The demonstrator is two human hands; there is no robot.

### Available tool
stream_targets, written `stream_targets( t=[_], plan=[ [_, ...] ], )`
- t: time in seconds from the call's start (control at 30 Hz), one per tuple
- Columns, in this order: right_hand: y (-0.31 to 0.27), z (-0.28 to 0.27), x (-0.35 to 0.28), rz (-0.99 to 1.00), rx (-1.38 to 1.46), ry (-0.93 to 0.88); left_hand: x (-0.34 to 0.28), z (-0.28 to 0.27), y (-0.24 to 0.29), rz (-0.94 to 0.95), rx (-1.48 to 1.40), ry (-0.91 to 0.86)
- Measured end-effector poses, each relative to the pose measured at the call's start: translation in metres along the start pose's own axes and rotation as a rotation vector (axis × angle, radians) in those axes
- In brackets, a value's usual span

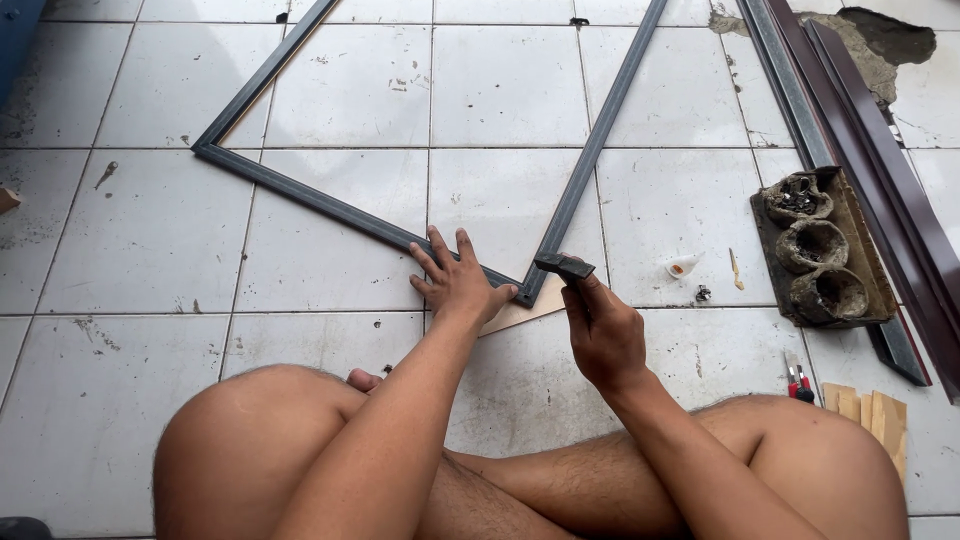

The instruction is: Assembling a frame by aligning the corners and hammering in small nails or fasteners.

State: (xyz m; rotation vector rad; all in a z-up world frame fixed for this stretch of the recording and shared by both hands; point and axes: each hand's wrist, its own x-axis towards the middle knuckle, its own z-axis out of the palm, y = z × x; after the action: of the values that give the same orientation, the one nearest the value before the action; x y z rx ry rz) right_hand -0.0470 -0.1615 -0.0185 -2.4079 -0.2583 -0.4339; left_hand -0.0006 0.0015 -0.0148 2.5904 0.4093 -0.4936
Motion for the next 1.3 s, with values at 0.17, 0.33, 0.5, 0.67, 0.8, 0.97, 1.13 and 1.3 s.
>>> stream_targets(
  t=[0.17, 0.33, 0.5, 0.67, 0.8, 0.97, 1.13, 1.3],
  plan=[
    [-0.025, -0.014, 0.007, 0.197, -0.263, -0.529, 0.001, 0.0, 0.001, 0.01, -0.015, 0.01],
    [-0.012, -0.003, 0.002, 0.147, -0.107, -0.198, 0.001, 0.0, 0.0, -0.011, -0.023, -0.013],
    [-0.01, 0.0, -0.001, 0.271, -0.213, -0.533, 0.0, -0.001, -0.001, 0.006, -0.033, 0.003],
    [-0.013, -0.005, 0.007, 0.166, -0.174, -0.309, 0.002, -0.001, 0.0, -0.004, -0.032, -0.008],
    [-0.011, -0.001, 0.001, 0.166, -0.143, -0.367, 0.002, 0.001, -0.001, 0.0, -0.048, -0.001],
    [-0.02, -0.006, 0.008, 0.202, -0.26, -0.485, 0.003, -0.001, 0.0, 0.005, -0.039, 0.002],
    [-0.005, 0.0, -0.002, 0.132, -0.065, -0.219, -0.004, 0.0, -0.001, -0.019, -0.027, -0.02],
    [-0.038, -0.02, 0.009, 0.192, -0.296, -0.583, 0.001, 0.001, -0.002, 0.004, -0.042, -0.016]
  ],
)
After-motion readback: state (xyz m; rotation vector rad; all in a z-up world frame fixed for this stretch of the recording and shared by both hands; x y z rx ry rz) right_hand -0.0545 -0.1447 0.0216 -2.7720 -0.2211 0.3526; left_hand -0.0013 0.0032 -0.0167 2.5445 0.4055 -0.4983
